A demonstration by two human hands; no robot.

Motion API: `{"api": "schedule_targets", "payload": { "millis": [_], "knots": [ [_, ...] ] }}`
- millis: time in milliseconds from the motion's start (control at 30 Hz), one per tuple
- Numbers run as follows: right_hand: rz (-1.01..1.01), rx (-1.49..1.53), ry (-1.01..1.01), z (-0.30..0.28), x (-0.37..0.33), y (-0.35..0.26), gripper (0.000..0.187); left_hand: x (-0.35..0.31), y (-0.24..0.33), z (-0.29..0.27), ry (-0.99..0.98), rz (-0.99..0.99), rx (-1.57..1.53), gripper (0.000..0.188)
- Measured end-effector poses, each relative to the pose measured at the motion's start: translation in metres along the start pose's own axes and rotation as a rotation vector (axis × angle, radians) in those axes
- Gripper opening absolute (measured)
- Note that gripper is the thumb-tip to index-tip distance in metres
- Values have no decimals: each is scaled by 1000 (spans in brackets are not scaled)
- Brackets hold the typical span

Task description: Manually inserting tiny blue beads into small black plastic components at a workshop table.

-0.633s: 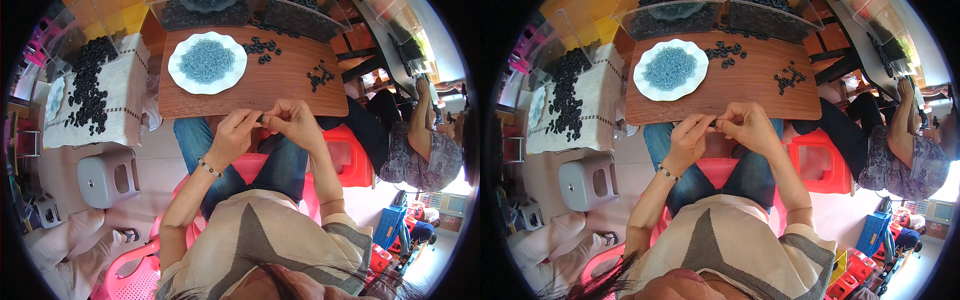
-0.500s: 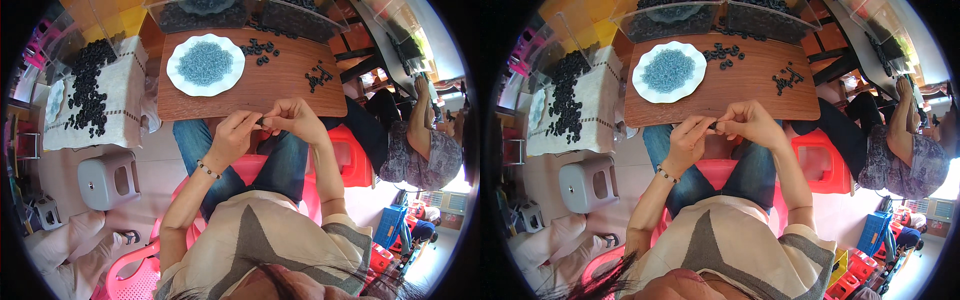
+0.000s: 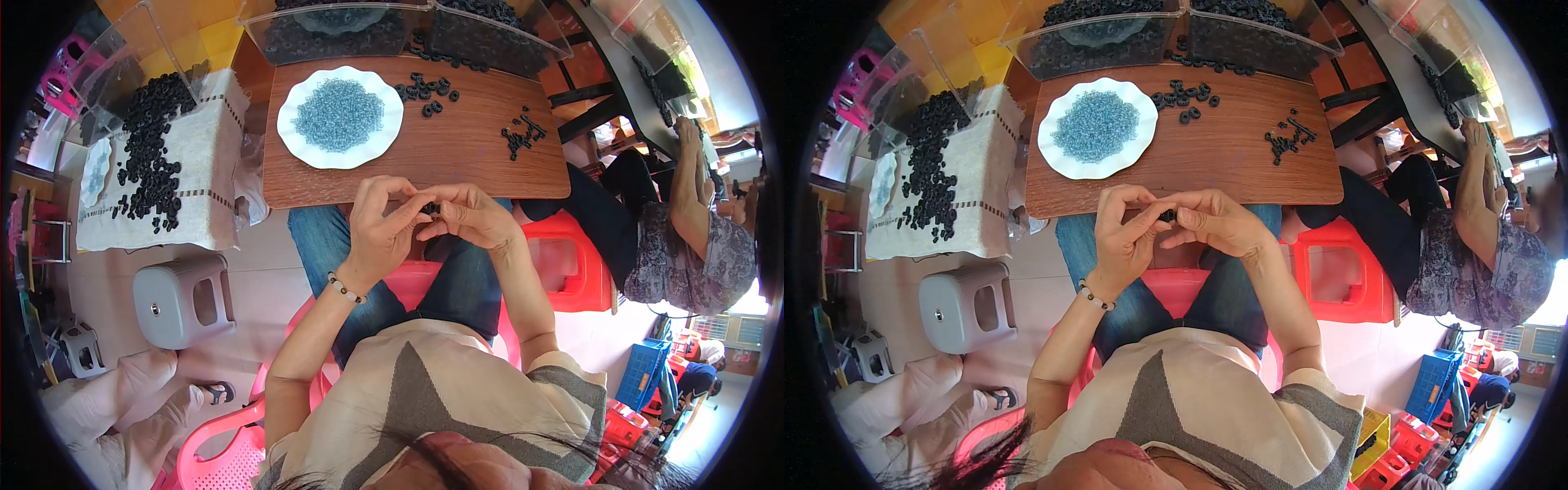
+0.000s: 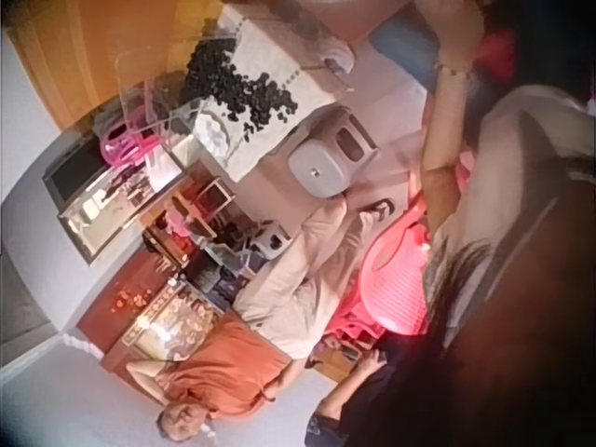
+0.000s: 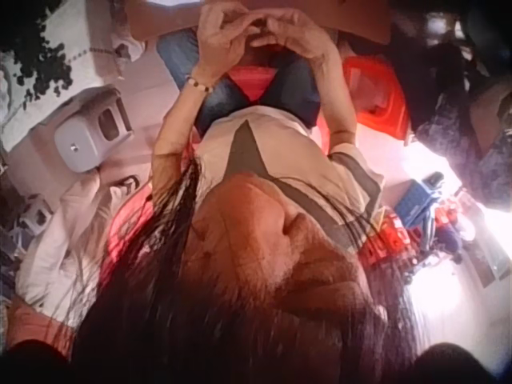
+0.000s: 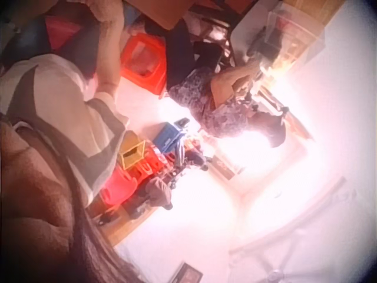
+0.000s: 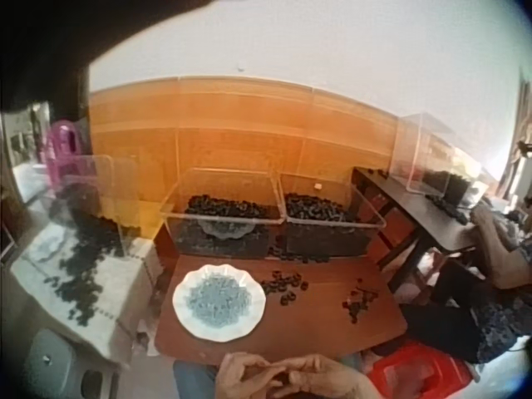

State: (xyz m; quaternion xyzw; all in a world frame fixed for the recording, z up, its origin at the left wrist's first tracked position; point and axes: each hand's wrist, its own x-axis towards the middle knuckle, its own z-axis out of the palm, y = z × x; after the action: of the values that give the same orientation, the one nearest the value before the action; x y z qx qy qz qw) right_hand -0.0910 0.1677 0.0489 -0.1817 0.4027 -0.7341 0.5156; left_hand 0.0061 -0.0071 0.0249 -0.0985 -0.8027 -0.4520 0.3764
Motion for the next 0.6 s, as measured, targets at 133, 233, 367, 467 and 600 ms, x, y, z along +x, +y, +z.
{"api": "schedule_targets", "payload": {
  "millis": [133, 233, 367, 467, 600],
  "knots": [
    [6, -65, -16, -2, 0, -1, 43, 0, -3, -2, 5, 58, 76, 39],
    [-6, -81, 7, -8, 1, 6, 43, 0, -2, 0, -10, 84, 94, 38],
    [0, -60, 38, -13, 5, 13, 42, -2, -7, 2, -32, 63, 113, 36],
    [-8, -50, 75, -3, 11, 8, 43, -3, -13, 0, -17, 11, 141, 32],
    [10, -4, 100, -6, 17, 6, 46, 0, -10, -1, 26, -127, 110, 30]
  ]
}}
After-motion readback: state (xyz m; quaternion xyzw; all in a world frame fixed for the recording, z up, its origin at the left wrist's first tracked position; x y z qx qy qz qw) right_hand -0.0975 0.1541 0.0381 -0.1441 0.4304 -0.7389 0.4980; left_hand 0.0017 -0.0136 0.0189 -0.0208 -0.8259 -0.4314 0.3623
